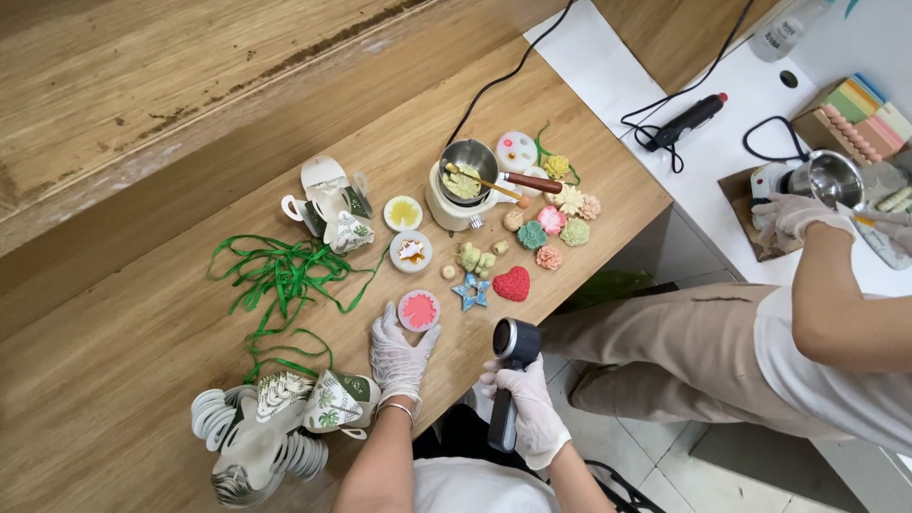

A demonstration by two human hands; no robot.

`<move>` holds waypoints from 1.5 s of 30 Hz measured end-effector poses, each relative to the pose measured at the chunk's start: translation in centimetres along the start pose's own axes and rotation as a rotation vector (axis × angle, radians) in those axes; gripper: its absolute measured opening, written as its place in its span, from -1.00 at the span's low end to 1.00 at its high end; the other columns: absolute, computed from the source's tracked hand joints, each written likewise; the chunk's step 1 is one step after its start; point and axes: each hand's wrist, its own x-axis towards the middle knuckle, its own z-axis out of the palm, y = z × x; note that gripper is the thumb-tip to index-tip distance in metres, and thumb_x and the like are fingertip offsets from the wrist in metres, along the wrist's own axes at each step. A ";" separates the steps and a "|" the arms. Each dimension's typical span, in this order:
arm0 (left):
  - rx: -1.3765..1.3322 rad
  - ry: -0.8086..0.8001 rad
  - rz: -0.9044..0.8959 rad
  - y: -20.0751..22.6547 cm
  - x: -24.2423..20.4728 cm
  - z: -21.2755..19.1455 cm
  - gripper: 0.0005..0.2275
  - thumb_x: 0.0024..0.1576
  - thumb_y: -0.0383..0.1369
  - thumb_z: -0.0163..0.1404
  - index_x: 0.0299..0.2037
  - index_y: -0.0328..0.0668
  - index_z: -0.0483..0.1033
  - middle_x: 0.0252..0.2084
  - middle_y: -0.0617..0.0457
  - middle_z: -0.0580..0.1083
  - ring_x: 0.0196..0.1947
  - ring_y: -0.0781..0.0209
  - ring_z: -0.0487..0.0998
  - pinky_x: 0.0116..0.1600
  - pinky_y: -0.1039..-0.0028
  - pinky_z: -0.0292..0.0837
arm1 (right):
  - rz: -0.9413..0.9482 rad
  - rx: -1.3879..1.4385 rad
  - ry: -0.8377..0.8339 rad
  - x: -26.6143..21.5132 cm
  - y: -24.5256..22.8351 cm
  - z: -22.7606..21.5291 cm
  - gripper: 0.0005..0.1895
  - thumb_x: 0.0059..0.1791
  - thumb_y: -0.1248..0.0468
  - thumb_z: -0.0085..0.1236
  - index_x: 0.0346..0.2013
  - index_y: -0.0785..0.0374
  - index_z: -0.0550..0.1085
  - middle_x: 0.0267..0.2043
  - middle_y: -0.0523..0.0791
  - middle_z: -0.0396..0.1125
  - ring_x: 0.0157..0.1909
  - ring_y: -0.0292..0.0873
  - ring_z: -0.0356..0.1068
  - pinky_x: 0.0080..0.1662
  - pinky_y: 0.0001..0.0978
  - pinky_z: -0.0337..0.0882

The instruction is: The person uses a heat gun to melt and smooth the surfaces of decorative shaped candles on a wooden workbench, moving between several candle pieces. They handle a wick, retrieve supplies from a shelf, and hold a candle while working on it with the heat gun.

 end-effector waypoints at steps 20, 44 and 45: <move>-0.122 0.010 0.048 -2.1 -0.1 0.2 -0.15 -0.03 -0.09 0.30 0.42 -0.29 0.12 0.21 -0.26 0.26 0.17 -0.21 0.37 0.22 0.14 0.36 | -0.017 -0.114 -0.024 0.3 0.6 3.1 -0.35 -0.20 0.61 -0.04 0.13 0.16 0.11 -0.11 0.04 0.37 -0.24 -0.09 0.47 -0.24 -0.21 0.54; 0.130 -0.052 -0.168 -0.5 0.2 0.6 -0.09 -0.15 0.04 0.30 0.38 -0.20 0.17 0.18 -0.22 0.29 0.18 -0.16 0.37 0.26 0.18 0.34 | 0.070 -0.635 -0.510 12.6 -8.2 1.9 -0.26 -0.20 0.62 0.02 0.23 0.12 0.13 -0.03 -0.01 0.35 -0.07 -0.11 0.46 -0.10 -0.26 0.52; 0.122 -0.022 -0.133 -0.9 -0.1 1.0 -0.09 -0.14 0.04 0.30 0.38 -0.21 0.17 0.19 -0.22 0.29 0.19 -0.17 0.37 0.27 0.18 0.33 | 0.094 -0.658 -0.529 12.4 -8.7 1.9 -0.23 -0.20 0.61 -0.01 0.26 0.08 0.11 -0.01 -0.02 0.35 -0.06 -0.11 0.46 -0.08 -0.28 0.52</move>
